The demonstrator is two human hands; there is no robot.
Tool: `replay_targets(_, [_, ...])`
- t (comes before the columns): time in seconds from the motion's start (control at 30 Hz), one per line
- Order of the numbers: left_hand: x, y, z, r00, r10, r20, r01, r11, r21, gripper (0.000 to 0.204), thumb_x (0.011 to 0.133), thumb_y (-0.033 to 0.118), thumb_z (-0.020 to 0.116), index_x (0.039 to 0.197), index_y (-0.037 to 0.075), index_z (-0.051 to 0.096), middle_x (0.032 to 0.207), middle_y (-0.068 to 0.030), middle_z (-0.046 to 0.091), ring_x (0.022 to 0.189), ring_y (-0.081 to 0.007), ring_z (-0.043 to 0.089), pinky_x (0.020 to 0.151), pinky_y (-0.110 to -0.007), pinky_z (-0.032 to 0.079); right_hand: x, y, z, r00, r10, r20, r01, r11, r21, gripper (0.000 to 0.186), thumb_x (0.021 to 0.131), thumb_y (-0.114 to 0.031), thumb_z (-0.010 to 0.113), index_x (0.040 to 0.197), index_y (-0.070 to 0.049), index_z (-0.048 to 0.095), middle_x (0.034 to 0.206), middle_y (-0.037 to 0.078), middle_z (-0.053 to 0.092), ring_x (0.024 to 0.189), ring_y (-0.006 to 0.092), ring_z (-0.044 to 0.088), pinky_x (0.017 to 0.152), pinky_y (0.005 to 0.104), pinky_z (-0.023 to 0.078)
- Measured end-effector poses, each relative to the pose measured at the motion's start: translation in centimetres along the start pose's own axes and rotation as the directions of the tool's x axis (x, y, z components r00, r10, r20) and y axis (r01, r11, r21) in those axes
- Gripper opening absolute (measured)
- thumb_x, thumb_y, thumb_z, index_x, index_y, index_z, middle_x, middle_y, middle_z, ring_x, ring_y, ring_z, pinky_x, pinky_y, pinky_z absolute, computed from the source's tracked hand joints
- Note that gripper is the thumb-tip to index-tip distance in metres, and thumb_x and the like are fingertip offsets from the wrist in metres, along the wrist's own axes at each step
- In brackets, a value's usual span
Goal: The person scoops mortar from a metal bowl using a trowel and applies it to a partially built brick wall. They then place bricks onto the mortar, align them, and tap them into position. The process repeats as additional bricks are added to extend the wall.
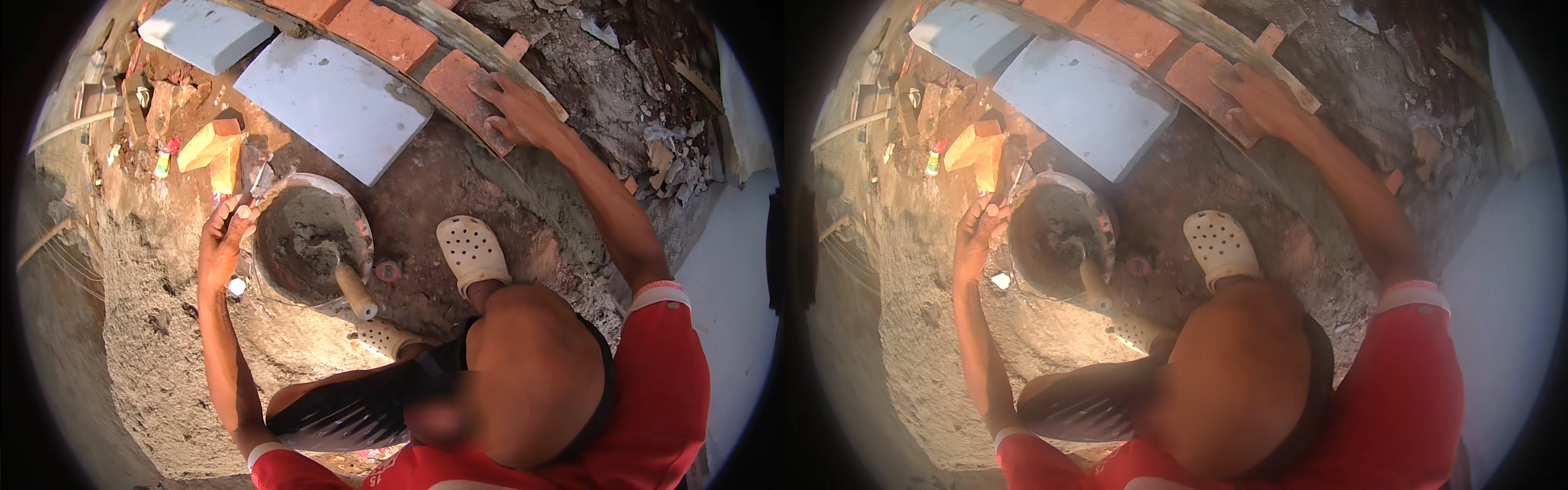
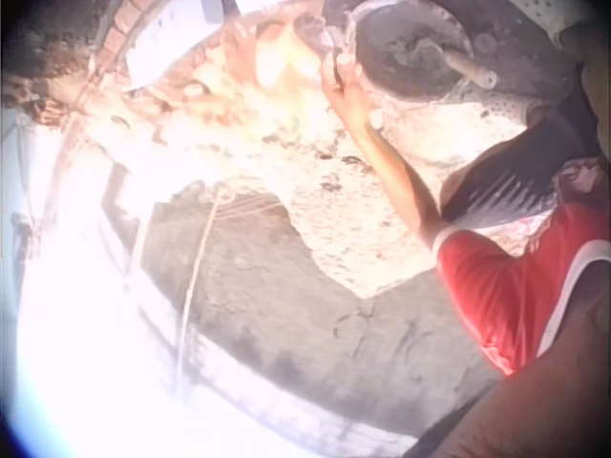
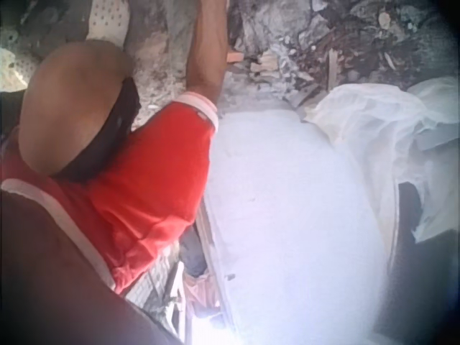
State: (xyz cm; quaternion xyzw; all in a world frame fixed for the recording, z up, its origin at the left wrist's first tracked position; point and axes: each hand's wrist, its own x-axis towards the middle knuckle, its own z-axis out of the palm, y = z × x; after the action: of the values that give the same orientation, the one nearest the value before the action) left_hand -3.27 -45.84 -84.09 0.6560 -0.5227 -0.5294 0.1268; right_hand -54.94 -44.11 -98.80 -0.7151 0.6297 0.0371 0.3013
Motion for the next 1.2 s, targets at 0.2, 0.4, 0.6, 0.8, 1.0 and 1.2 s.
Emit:
replay_targets(0.2, [3.3,-3.0,-1.0,0.991,-0.041,-0.126,0.029,0.995,-0.094,0.059,0.100,0.043,0.069,0.136,-0.003,0.059,0.127,-0.0161,0.066,0.117,-0.0239,0.066,0.100,-0.039,0.053,0.1,0.9,1.1,0.995,-0.067,-0.079,0.068,0.998,0.008,0.071,0.092,-0.025,0.076,0.156,-0.024,0.045,0.164,0.019,0.033,0.148,0.0417,0.035,0.120,0.0497,0.036])
replay_targets(0.4, [5.4,-4.7,-1.7,0.978,-0.075,-0.194,0.045,0.987,-0.154,0.055,0.099,0.043,0.070,0.131,-0.001,0.063,0.124,-0.0129,0.067,0.116,-0.0230,0.065,0.097,-0.037,0.054,-0.1,0.9,0.8,0.961,-0.174,-0.215,0.150,0.981,-0.124,0.066,0.090,-0.013,0.074,0.151,-0.015,0.049,0.148,0.025,0.048,0.126,0.0438,0.057,0.104,0.0500,0.051])
replay_targets(0.6, [5.9,-6.7,-3.1,0.950,-0.164,-0.265,0.131,0.982,-0.139,0.052,0.097,0.042,0.073,0.129,0.002,0.064,0.120,-0.0104,0.069,0.110,-0.0221,0.066,0.091,-0.036,0.054,0.1,-0.1,-0.7,0.999,-0.040,-0.016,0.039,0.996,-0.081,0.070,0.093,-0.025,0.074,0.156,-0.023,0.045,0.161,0.023,0.036,0.142,0.0444,0.044,0.115,0.0515,0.043])
replay_targets(0.8, [8.8,-9.6,-4.5,0.830,-0.327,-0.453,0.218,0.936,-0.277,0.043,0.096,0.036,0.075,0.123,0.005,0.064,0.107,-0.0060,0.070,0.090,-0.0182,0.068,0.072,-0.031,0.059,-0.5,-0.3,-1.1,0.988,-0.075,-0.133,0.060,0.991,-0.118,0.069,0.088,-0.020,0.077,0.152,-0.016,0.049,0.150,0.023,0.048,0.133,0.0419,0.053,0.109,0.0492,0.048])
replay_targets(1.0, [14.0,-13.6,-6.5,0.738,-0.473,-0.480,0.140,0.805,-0.577,0.083,0.096,0.044,0.072,0.148,-0.011,0.038,0.141,-0.0312,0.050,0.113,-0.0421,0.064,0.085,-0.050,0.061,-0.4,-1.6,-2.4,0.992,-0.018,-0.128,0.010,0.998,-0.060,0.072,0.086,-0.024,0.077,0.152,-0.017,0.050,0.156,0.020,0.046,0.141,0.0394,0.047,0.115,0.0473,0.041])
replay_targets(1.2, [20.4,-12.1,-7.3,0.710,-0.532,-0.462,0.159,0.760,-0.631,0.087,0.097,0.062,0.061,0.155,0.002,0.037,0.158,-0.0259,0.037,0.128,-0.0418,0.055,0.094,-0.052,0.054,-0.5,-1.8,-3.7,0.932,-0.120,-0.342,0.117,0.993,-0.032,0.064,0.094,-0.025,0.074,0.152,-0.013,0.050,0.151,0.021,0.051,0.132,0.0415,0.055,0.109,0.0479,0.047])
